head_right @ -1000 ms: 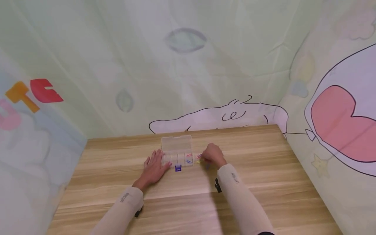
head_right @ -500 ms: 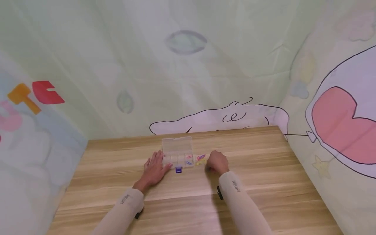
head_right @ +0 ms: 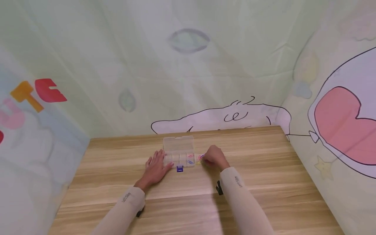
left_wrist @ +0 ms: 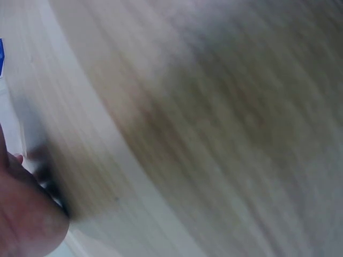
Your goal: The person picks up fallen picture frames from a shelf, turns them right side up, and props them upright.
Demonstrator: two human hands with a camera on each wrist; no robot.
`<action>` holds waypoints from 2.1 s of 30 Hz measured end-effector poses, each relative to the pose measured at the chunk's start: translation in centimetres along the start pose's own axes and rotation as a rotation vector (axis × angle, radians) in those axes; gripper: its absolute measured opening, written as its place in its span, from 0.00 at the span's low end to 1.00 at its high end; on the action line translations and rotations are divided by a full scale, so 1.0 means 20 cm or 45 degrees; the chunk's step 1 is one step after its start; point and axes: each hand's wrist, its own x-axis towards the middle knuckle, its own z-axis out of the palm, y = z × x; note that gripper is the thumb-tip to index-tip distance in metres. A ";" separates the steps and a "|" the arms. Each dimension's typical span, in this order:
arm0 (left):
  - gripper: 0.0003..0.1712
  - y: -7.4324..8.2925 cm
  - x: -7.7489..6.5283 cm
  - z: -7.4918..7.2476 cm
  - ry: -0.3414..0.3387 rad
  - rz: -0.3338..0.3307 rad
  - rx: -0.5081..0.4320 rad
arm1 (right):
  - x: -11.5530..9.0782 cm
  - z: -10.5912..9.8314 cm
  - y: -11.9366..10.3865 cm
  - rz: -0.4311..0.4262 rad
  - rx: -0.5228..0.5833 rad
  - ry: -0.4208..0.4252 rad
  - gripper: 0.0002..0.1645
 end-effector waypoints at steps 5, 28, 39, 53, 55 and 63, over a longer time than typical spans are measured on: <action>0.46 0.00 0.00 0.00 0.002 0.003 0.002 | 0.01 0.02 -0.09 -0.049 0.219 -0.065 0.10; 0.45 -0.01 0.01 0.01 0.039 0.022 0.004 | 0.01 0.11 -0.18 -0.020 0.183 -0.094 0.10; 0.45 0.00 0.02 0.02 0.002 -0.005 0.010 | 0.02 0.02 -0.11 0.033 0.194 -0.046 0.10; 0.45 0.00 0.00 0.01 0.016 -0.010 -0.019 | 0.06 -0.02 0.06 0.136 0.114 -0.003 0.12; 0.46 0.00 -0.01 0.02 0.017 -0.016 -0.026 | 0.05 0.00 0.06 0.119 0.096 0.004 0.11; 0.47 0.00 -0.01 0.01 0.028 -0.004 -0.031 | 0.01 0.04 0.03 0.089 -0.138 0.128 0.14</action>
